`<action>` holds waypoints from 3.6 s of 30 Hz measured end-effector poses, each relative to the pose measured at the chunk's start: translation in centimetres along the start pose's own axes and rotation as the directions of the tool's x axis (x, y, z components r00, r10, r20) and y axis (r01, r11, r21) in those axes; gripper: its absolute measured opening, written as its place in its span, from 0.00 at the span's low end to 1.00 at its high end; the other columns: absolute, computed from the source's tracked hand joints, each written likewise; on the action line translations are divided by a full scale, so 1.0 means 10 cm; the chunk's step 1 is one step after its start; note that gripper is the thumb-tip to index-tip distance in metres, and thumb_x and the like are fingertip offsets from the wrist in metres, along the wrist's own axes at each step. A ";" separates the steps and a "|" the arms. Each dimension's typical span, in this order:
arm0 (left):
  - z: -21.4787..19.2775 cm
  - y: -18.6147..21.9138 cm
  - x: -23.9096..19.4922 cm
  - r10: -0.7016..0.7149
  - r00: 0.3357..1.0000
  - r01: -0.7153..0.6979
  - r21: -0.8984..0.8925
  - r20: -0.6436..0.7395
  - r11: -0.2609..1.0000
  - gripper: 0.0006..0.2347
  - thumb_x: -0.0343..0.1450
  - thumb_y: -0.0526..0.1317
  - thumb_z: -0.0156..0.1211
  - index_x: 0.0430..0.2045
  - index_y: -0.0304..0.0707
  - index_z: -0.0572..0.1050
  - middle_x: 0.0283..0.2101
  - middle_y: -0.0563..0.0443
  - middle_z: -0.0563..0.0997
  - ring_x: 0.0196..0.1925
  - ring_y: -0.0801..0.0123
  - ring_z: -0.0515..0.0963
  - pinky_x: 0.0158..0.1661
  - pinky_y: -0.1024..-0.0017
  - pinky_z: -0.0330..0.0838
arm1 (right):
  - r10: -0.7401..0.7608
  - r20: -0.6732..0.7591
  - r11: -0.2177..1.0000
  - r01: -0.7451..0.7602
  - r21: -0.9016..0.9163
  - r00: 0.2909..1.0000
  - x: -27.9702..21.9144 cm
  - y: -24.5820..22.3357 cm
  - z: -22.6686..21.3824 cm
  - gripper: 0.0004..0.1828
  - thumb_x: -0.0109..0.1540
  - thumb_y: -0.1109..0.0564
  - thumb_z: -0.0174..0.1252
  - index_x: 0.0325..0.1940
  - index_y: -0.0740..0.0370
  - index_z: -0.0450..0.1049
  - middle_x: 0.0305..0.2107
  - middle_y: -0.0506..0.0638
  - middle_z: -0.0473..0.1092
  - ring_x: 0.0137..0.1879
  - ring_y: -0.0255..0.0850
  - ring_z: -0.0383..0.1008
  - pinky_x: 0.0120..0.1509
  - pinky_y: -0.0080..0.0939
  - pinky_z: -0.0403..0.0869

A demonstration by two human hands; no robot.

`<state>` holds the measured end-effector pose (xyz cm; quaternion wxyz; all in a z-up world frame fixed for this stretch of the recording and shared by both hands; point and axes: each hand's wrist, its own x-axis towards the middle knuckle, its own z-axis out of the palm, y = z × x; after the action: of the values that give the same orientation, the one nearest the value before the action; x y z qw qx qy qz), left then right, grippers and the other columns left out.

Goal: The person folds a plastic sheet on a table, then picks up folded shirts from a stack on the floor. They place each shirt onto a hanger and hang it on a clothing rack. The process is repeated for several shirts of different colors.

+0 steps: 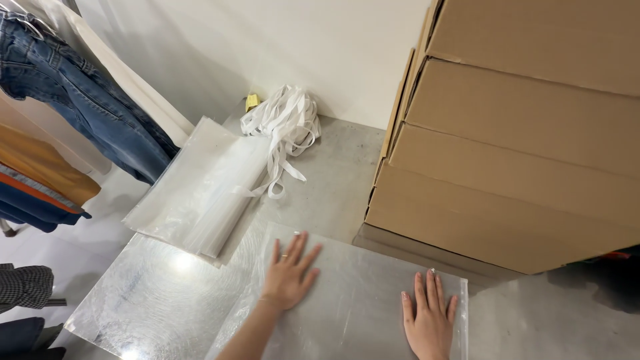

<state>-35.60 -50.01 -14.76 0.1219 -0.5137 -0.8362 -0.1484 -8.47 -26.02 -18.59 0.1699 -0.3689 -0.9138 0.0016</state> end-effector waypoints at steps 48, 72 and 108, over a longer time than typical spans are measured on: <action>0.24 0.04 0.20 -0.327 0.907 0.292 0.161 0.265 0.943 0.29 0.75 0.66 0.35 0.74 0.70 0.54 0.80 0.53 0.48 0.80 0.54 0.47 0.69 0.33 0.42 | -0.170 0.069 0.985 0.168 0.028 0.983 0.23 0.46 -0.09 0.33 0.71 0.37 0.38 0.78 0.50 0.59 0.77 0.45 0.54 0.84 0.38 0.47 0.85 0.63 0.40; -0.87 0.43 -2.52 -0.466 0.861 0.501 0.183 -0.204 0.846 0.27 0.75 0.58 0.43 0.71 0.60 0.69 0.78 0.40 0.68 0.78 0.51 0.67 0.72 0.38 0.55 | -0.035 -0.011 0.996 0.034 -0.083 0.999 -2.16 0.34 -1.13 0.33 0.69 0.37 0.43 0.78 0.44 0.61 0.77 0.43 0.56 0.82 0.41 0.52 0.82 0.68 0.48; -0.14 3.49 -1.64 0.314 0.947 -0.307 -0.464 -0.063 0.831 0.14 0.63 0.51 0.79 0.32 0.48 0.82 0.36 0.57 0.81 0.47 0.55 0.75 0.38 0.62 0.71 | 0.260 0.861 0.183 -0.898 0.400 0.437 -2.12 0.82 -2.28 0.15 0.69 0.58 0.56 0.53 0.66 0.85 0.32 0.57 0.79 0.36 0.45 0.77 0.42 0.42 0.73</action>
<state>2.98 -49.06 -15.00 0.0102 -0.6577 -0.6820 -0.3197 18.29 -37.15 -4.75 -0.0042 -0.5542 -0.5367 0.6362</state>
